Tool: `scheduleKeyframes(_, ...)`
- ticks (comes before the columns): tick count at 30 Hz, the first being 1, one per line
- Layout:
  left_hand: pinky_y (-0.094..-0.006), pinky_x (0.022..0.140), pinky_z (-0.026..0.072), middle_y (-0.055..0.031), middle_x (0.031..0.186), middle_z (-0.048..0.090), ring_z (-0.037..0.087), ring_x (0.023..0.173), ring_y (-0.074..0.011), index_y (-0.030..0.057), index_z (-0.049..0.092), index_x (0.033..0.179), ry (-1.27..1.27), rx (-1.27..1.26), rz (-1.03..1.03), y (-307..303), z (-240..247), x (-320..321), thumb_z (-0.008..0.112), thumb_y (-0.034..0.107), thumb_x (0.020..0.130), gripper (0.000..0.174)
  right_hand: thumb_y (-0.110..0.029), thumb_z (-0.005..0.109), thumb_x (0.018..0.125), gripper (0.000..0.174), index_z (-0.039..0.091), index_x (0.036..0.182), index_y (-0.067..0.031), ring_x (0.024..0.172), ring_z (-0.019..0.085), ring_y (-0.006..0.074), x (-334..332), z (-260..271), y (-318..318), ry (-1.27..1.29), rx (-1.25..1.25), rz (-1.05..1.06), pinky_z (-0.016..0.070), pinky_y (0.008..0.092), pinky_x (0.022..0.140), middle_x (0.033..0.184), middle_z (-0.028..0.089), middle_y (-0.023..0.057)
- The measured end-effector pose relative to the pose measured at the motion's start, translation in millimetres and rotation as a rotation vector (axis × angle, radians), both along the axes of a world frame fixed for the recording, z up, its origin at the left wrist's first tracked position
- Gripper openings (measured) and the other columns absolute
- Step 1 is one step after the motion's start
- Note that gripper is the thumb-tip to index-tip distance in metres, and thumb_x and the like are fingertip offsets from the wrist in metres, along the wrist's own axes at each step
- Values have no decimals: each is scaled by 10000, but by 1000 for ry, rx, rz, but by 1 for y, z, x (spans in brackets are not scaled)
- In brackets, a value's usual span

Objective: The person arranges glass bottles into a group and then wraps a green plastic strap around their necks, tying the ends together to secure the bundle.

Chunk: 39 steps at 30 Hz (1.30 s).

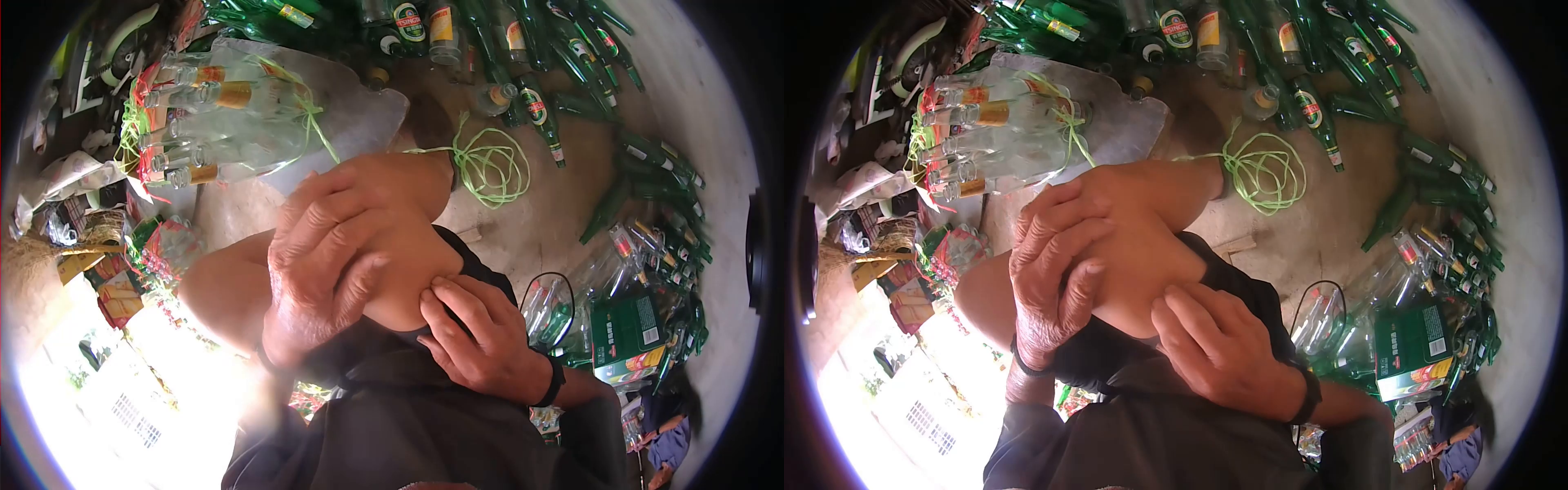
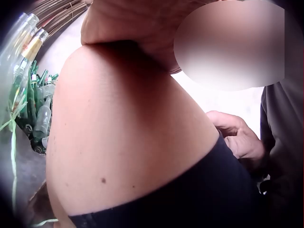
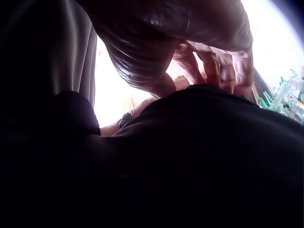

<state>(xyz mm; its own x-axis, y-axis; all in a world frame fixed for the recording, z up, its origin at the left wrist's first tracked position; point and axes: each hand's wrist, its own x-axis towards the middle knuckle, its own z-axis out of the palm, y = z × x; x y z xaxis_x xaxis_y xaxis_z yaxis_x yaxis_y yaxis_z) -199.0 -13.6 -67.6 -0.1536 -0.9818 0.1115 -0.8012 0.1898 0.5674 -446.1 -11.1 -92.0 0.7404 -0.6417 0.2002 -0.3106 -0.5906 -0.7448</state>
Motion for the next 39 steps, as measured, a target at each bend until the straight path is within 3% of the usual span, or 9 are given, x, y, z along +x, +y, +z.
scheduleKeyframes(7,-563,1146,399,-119,1185,706,583,1282,-398,45,742,1076,-30,-21,0,3,-3,-3,665,290,945,288,-143,798,739,482,675,1178,12,1053,658,310,-2,-5,-2,-2,26,-8,528,403,843,1220,603,158)
scheduleKeyframes(9,-554,1062,460,-107,1129,703,638,1173,-380,57,759,1018,6,-93,0,3,-6,-1,768,241,711,358,-154,816,739,492,675,1187,-6,1036,665,314,-2,-5,-3,-4,71,-12,531,406,840,1211,607,153)
scheduleKeyframes(13,-549,1062,462,-75,1115,707,645,1167,-362,99,772,1024,12,-74,-1,3,-5,-1,771,292,697,379,-161,846,724,503,677,1178,-25,1004,670,315,-4,-9,-14,-51,145,11,528,399,817,1204,611,146)
scheduleKeyframes(16,-625,1152,367,-76,1156,718,573,1291,-401,117,786,1004,30,-6,-37,11,-6,-2,702,305,910,226,-162,874,710,500,678,1153,-38,978,672,310,-6,-9,-18,-71,215,-3,522,389,783,1157,627,135)
scheduleKeyframes(19,-565,1135,421,31,1115,713,664,1214,-312,211,795,1019,42,-101,14,17,-11,-9,777,296,713,318,-205,885,762,444,660,1104,-33,940,646,328,-6,-8,-23,-44,251,15,531,419,784,1118,621,156)
scheduleKeyframes(24,-587,1245,204,95,1133,714,653,1267,-225,242,801,990,193,-119,-133,26,-17,-7,751,208,789,210,-212,933,680,440,671,1002,-62,831,641,299,-5,-13,-29,-85,315,-83,504,394,672,1045,647,123)
scheduleKeyframes(35,-547,1192,367,27,1282,712,569,1375,-152,130,782,1114,359,-235,-285,39,-38,-14,696,140,887,243,-212,938,713,395,680,992,-100,906,704,307,-13,-11,-55,-19,484,-12,551,409,736,1078,706,113)
scheduleKeyframes(37,-530,1151,441,-97,1467,583,506,1429,-235,22,637,1343,228,-293,-409,52,-45,-23,827,274,838,595,-201,936,719,430,672,1042,-99,925,712,315,-31,-11,-46,42,494,15,566,424,767,1096,706,117)
scheduleKeyframes(39,-543,1281,200,24,1338,701,533,1398,-100,146,762,1187,525,-139,-167,42,-36,-22,644,152,947,267,-233,902,777,504,628,1172,-83,991,697,282,-53,-23,-25,48,461,-27,560,425,831,1166,682,115)
